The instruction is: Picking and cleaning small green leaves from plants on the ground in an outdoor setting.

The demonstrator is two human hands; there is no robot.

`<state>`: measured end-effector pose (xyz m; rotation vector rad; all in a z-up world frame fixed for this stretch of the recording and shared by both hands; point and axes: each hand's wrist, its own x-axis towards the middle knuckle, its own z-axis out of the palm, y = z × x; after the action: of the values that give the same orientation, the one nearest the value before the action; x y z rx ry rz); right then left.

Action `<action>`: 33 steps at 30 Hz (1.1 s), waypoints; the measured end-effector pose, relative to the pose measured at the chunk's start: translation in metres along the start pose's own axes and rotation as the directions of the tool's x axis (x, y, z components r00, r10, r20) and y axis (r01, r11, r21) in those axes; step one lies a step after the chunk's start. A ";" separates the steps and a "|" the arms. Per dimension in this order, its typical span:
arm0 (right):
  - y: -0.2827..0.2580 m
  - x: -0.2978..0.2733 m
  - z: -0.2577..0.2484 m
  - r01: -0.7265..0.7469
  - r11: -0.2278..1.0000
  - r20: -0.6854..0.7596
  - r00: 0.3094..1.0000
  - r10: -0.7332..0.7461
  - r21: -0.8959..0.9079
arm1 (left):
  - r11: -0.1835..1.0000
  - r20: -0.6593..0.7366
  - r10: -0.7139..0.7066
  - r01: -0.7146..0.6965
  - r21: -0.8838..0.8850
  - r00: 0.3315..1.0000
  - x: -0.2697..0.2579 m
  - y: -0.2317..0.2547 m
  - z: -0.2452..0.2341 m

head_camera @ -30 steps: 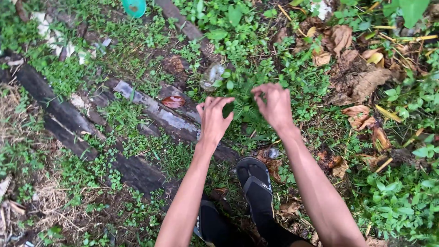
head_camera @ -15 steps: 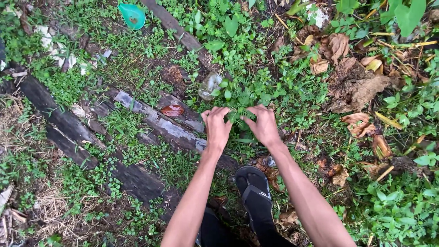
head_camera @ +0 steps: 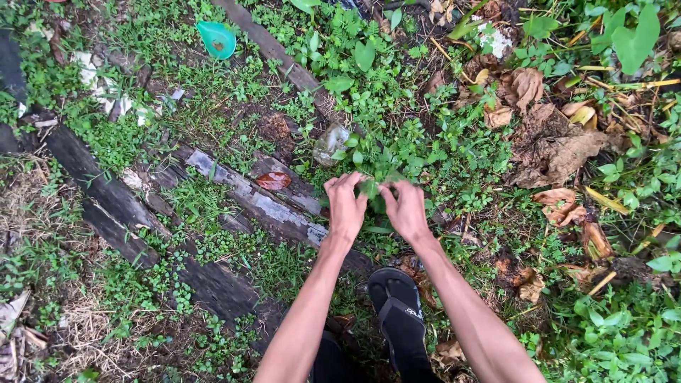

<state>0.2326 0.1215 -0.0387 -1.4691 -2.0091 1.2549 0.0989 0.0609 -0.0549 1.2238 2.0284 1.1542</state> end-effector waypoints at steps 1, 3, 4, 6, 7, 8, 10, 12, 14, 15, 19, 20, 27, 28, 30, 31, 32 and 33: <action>-0.004 0.005 -0.002 0.000 1.000 0.001 1.000 0.000 0.000 | 1.000 0.000 -0.001 0.001 0.001 1.000 0.007 0.006 0.000; -0.009 0.009 -0.009 -0.119 0.983 -0.064 0.992 0.110 -0.140 | 0.992 -0.154 0.081 -0.094 -0.079 0.985 0.014 0.018 0.003; -0.019 0.006 -0.014 -0.123 0.982 -0.059 0.992 0.115 -0.144 | 0.993 -0.153 0.073 -0.086 -0.081 0.986 0.015 0.026 -0.004; -0.047 0.016 -0.025 0.115 0.991 -0.144 0.982 -0.123 -0.063 | 0.990 -0.113 0.139 -0.140 -0.002 0.984 0.030 0.044 -0.023; -0.039 0.024 -0.020 0.134 0.989 -0.149 0.978 -0.143 -0.065 | 0.988 -0.129 0.152 -0.153 -0.001 0.980 0.036 0.042 -0.026; -0.027 0.024 -0.013 0.293 0.954 -0.169 0.939 -0.298 -0.056 | 0.987 -0.138 0.159 -0.161 -0.005 0.978 0.031 0.038 -0.029; -0.015 0.022 -0.001 0.453 0.891 -0.175 0.874 -0.453 -0.042 | 0.987 -0.160 0.158 -0.160 -0.003 0.975 0.024 0.026 -0.031; -0.014 0.020 0.005 0.171 0.967 -0.084 0.978 -0.189 -0.188 | 0.988 -0.178 0.153 -0.157 -0.010 0.972 0.019 0.014 -0.028; -0.068 0.016 -0.006 0.174 0.974 -0.080 0.979 -0.187 -0.146 | 0.988 -0.219 0.146 -0.153 -0.015 0.965 0.022 0.028 -0.051; -0.093 0.013 -0.011 0.166 0.980 -0.086 0.981 -0.175 -0.106 | 0.987 -0.248 0.145 -0.157 -0.026 0.958 0.021 0.035 -0.061; -0.105 0.041 0.004 0.351 0.932 -0.011 0.935 -0.354 -0.093 | 0.988 -0.318 0.140 -0.155 -0.023 0.938 0.038 0.039 -0.103; -0.106 0.044 0.014 0.516 0.847 -0.033 0.851 -0.523 -0.129 | 0.991 -0.336 0.117 -0.134 -0.027 0.935 0.035 0.032 -0.110; -0.166 0.026 0.137 0.350 0.932 0.201 0.910 -0.362 0.091 | 0.979 -0.566 -0.190 0.108 -0.175 0.802 -0.015 -0.044 -0.183; -0.168 0.023 0.157 0.359 0.928 0.226 0.900 -0.374 0.105 | 0.978 -0.586 -0.200 0.124 -0.167 0.785 -0.023 -0.048 -0.197; -0.172 0.017 0.198 0.450 0.883 0.305 0.830 -0.468 0.130 | 0.891 -0.577 -0.435 0.421 -0.169 0.691 -0.040 -0.058 -0.224; -0.174 0.013 0.215 0.458 0.877 0.327 0.815 -0.479 0.143 | 0.885 -0.597 -0.444 0.433 -0.173 0.669 -0.048 -0.077 -0.230; -0.174 0.008 0.230 0.435 0.888 0.383 0.803 -0.457 0.150 | 0.917 -0.637 -0.364 0.383 -0.116 0.679 -0.057 -0.096 -0.234; -0.173 0.005 0.245 0.411 0.899 0.438 0.787 -0.435 0.154 | 0.941 -0.672 -0.282 0.334 -0.055 0.685 -0.066 -0.115 -0.237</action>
<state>-0.0439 0.0042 -0.0329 -0.6517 -2.4012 1.5297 -0.1014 -0.1209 -0.0324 0.4474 2.6865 1.4971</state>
